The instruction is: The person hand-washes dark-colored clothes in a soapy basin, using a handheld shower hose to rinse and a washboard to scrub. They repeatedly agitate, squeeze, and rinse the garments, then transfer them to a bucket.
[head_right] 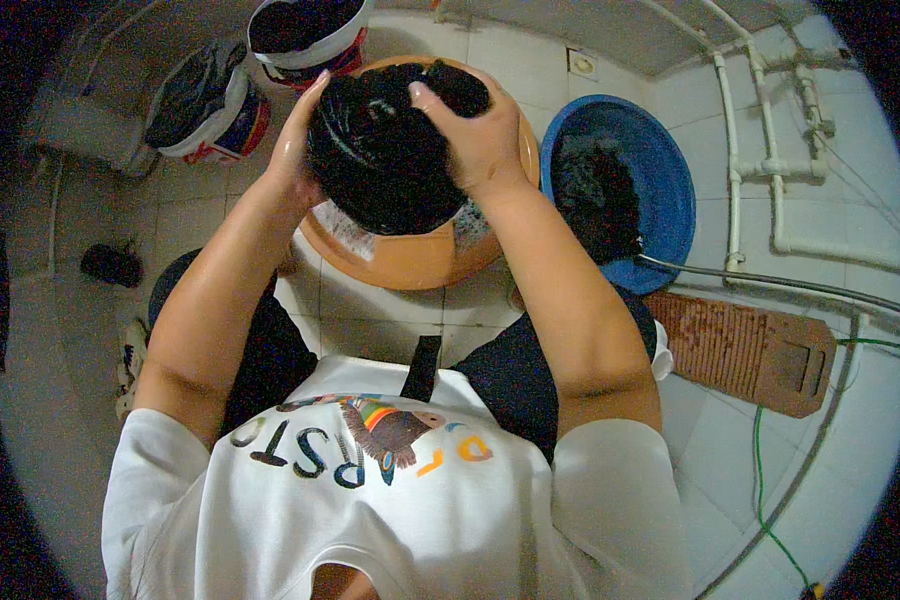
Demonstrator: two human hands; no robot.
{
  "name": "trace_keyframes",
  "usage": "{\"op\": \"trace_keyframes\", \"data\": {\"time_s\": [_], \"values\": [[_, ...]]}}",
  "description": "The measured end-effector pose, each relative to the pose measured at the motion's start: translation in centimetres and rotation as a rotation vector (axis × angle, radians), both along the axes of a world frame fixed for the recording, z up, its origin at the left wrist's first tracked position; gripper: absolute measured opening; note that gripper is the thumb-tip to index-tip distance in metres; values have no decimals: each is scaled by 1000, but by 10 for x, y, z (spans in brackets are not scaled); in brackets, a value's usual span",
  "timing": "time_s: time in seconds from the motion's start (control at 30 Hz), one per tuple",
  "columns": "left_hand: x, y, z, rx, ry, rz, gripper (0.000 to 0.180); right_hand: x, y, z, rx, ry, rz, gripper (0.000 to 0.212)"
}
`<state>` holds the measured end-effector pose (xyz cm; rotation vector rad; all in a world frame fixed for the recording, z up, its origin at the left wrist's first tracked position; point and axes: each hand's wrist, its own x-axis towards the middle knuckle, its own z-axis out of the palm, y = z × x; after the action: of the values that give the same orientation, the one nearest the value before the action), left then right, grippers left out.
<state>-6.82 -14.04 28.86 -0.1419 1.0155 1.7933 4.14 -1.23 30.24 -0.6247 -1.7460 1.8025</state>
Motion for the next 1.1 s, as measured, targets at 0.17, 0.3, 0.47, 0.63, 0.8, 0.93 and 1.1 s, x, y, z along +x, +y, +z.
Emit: {"op": "trace_keyframes", "data": {"time_s": [0.17, 0.3, 0.47, 0.63, 0.8, 0.93, 1.1], "values": [[-8, -3, -46, 152, 84, -24, 39, -2, -15, 8, 857, 74, 134, 24], [-7, -3, -63, 86, 127, -158, 34, 5, -26, 1, 962, 79, 271, 27], [-7, -11, -61, 65, 49, -290, 31, 16, -38, -7, 977, 76, 331, 31], [-5, -13, -75, -37, 94, -288, 29, 23, -44, -13, 985, 63, 326, 36], [-6, -6, -88, -109, 83, -212, 37, 23, -31, -27, 733, -149, 138, 30], [-7, -7, -73, -211, -27, -271, 64, 17, 9, -49, -73, -263, -43, 41], [1, -3, -32, -472, 374, -197, 86, 46, 82, -55, -812, -97, -352, 34]]}}
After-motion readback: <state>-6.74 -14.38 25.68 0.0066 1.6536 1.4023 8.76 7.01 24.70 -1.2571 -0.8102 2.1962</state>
